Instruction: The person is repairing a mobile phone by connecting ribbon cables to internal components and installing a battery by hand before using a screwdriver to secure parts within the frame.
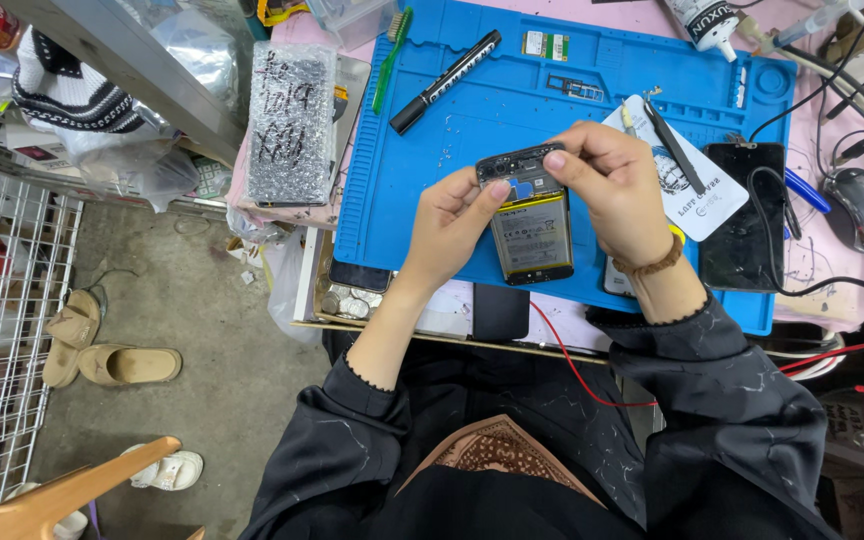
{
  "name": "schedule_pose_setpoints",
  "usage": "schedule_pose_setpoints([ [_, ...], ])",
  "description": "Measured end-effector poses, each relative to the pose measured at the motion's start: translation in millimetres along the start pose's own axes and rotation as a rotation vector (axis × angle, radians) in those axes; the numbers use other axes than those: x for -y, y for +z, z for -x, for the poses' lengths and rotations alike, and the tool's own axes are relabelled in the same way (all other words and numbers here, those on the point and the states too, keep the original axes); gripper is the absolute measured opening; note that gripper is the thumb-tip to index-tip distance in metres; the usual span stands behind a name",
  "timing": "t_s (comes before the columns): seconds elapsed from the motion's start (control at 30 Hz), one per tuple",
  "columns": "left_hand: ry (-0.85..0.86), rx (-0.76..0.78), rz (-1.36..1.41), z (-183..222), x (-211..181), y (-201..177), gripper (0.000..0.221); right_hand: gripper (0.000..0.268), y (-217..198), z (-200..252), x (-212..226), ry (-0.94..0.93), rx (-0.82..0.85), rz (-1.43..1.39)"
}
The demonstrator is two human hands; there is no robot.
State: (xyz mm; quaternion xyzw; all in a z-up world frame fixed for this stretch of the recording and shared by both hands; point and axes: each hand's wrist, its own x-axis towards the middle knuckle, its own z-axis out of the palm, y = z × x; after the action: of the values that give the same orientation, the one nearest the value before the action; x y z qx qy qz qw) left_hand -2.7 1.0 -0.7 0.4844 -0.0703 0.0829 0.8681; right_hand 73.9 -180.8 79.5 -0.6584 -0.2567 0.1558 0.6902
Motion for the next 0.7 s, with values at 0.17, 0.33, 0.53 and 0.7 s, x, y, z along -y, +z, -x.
schedule_pose_setpoints([
  [0.17,0.003,0.059,0.013,3.9,-0.3,-4.8,0.029,0.03,6.1,13.4,21.3,-0.06,0.037,0.19],
  [0.33,0.001,0.037,-0.017,3.8,2.1,-3.0,0.028,0.035,17.5,28.9,27.8,-0.246,-0.131,0.296],
  [0.53,-0.034,0.001,-0.015,0.9,-2.3,1.3,0.026,0.023,31.9,42.8,22.4,-0.408,-0.326,0.811],
  [0.7,-0.054,-0.01,-0.035,-0.5,-7.0,4.9,0.027,0.022,36.3,39.1,15.3,-0.586,-0.36,0.919],
])
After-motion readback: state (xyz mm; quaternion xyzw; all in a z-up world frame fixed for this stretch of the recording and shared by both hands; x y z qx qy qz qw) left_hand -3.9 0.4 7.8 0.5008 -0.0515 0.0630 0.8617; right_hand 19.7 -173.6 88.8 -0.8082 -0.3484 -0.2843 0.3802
